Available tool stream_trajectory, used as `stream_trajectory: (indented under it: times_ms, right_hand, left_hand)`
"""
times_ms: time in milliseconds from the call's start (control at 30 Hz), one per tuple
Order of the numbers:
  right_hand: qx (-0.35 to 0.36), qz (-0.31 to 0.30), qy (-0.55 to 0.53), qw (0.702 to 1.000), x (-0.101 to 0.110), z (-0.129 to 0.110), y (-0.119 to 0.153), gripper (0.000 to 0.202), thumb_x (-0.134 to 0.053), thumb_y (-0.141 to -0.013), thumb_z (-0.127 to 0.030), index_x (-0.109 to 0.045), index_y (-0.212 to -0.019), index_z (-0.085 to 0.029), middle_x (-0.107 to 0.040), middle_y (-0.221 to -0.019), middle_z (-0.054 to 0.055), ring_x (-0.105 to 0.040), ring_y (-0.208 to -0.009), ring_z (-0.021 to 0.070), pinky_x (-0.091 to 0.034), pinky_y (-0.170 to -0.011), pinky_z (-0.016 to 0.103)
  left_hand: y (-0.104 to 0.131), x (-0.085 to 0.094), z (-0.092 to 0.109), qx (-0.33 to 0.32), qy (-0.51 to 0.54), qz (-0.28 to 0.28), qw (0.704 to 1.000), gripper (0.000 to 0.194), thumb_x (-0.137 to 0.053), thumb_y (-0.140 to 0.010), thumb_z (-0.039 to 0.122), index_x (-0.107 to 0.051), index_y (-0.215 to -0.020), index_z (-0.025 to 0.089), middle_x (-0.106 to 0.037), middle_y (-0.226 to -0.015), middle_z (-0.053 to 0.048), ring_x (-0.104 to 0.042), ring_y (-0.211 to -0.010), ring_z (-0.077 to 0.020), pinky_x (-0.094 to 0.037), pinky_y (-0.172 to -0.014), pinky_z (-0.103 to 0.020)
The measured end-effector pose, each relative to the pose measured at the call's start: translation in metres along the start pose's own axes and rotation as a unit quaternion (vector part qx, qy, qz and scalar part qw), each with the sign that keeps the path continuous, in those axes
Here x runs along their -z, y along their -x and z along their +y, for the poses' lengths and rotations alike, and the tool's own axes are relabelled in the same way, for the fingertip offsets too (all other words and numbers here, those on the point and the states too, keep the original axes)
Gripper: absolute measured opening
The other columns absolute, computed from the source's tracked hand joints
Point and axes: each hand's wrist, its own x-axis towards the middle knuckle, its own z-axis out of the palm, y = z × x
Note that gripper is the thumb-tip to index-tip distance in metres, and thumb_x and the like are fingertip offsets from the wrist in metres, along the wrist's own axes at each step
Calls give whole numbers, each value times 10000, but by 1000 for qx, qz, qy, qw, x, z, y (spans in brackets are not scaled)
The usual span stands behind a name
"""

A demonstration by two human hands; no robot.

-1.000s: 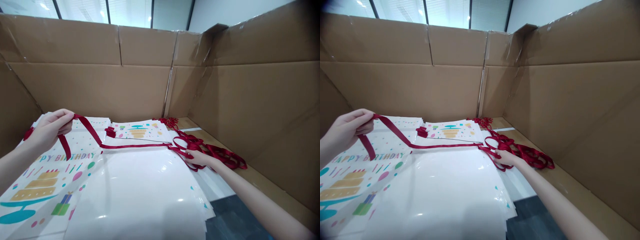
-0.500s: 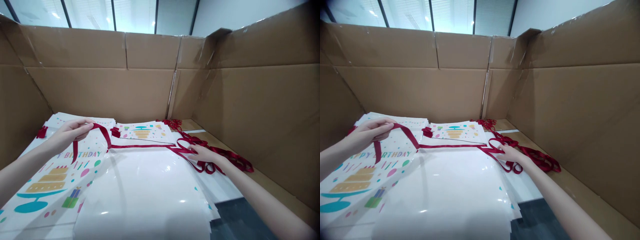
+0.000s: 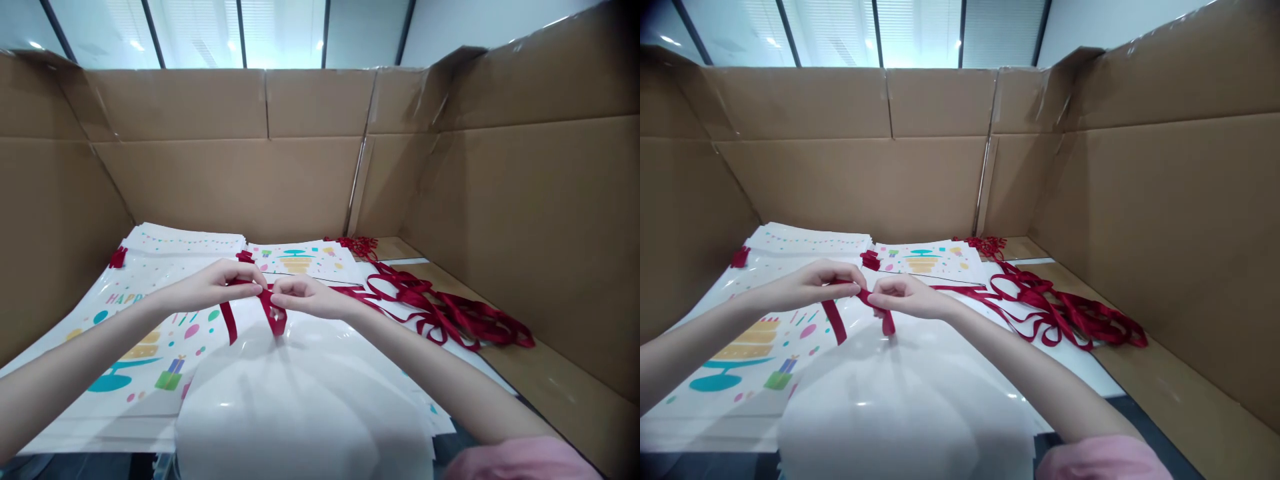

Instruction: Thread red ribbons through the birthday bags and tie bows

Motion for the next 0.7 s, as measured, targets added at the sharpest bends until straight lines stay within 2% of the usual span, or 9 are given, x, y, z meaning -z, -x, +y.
stream_trajectory:
  times_ms: [67, 167, 300, 400, 500, 600, 700]
  right_hand:
    - [-20, 0, -32, 999, 4, 3, 7, 367, -507, -874, -500, -500, -734, -160, -550, -668, -8, -556, -657, 109, -438, -646, 244]
    - [-48, 25, -13, 998, 15, 4, 24, 342, -518, -873, -475, -506, -738, -161, -510, -601, -27, -511, -597, 94, -410, -597, 224]
    - [-105, 64, 38, 992, 34, 5, 50, 343, -562, -838, -481, -516, -730, -159, -490, -638, -23, -477, -602, 93, -381, -563, 215]
    - [-124, 123, 83, 981, 52, 10, 72, 334, -642, -772, -485, -539, -823, -172, -452, -694, -31, -425, -609, 85, -326, -530, 203]
    - [-150, 158, 124, 968, 74, 12, 97, 375, -657, -753, -504, -543, -938, -199, -388, -638, -58, -341, -563, 76, -255, -498, 201]
    - [-207, 153, 139, 956, 96, 10, 124, 391, -583, -787, -567, -551, -873, -187, -374, -623, -51, -306, -537, 73, -226, -480, 210]
    - [-247, 193, 146, 938, 117, 10, 152, 442, -548, -787, -613, -512, -753, -174, -359, -620, -42, -282, -525, 70, -208, -469, 216]
  left_hand:
    - [5, 4, -5, 26, -4, 12, 1000, 298, -473, -889, 447, -614, -901, 185, -482, -679, 18, -372, -583, -95, -306, -515, -204]
    - [12, 9, -9, 56, -1, 15, 998, 297, -490, -874, 464, -597, -925, 192, -494, -694, 19, -404, -604, -99, -323, -526, -201]
    - [15, 11, -12, 91, -15, 27, 995, 297, -509, -855, 473, -575, -1000, 222, -491, -706, 24, -436, -603, -103, -340, -520, -198]
    - [13, 11, -19, 78, -43, 45, 995, 397, -595, -804, 455, -498, -1138, 264, -545, -916, -8, -489, -701, -122, -387, -565, -206]
    - [8, 11, -30, 62, -42, 52, 996, 383, -591, -811, 449, -480, -1128, 265, -530, -1089, -38, -510, -787, -139, -414, -603, -215]
    - [3, 13, -41, 71, -21, 59, 996, 293, -546, -842, 456, -520, -1037, 238, -552, -997, -24, -506, -769, -133, -406, -610, -212]
    - [0, 17, -52, 90, -5, 72, 993, 266, -517, -855, 468, -552, -894, 207, -531, -835, 2, -464, -703, -114, -377, -591, -199]
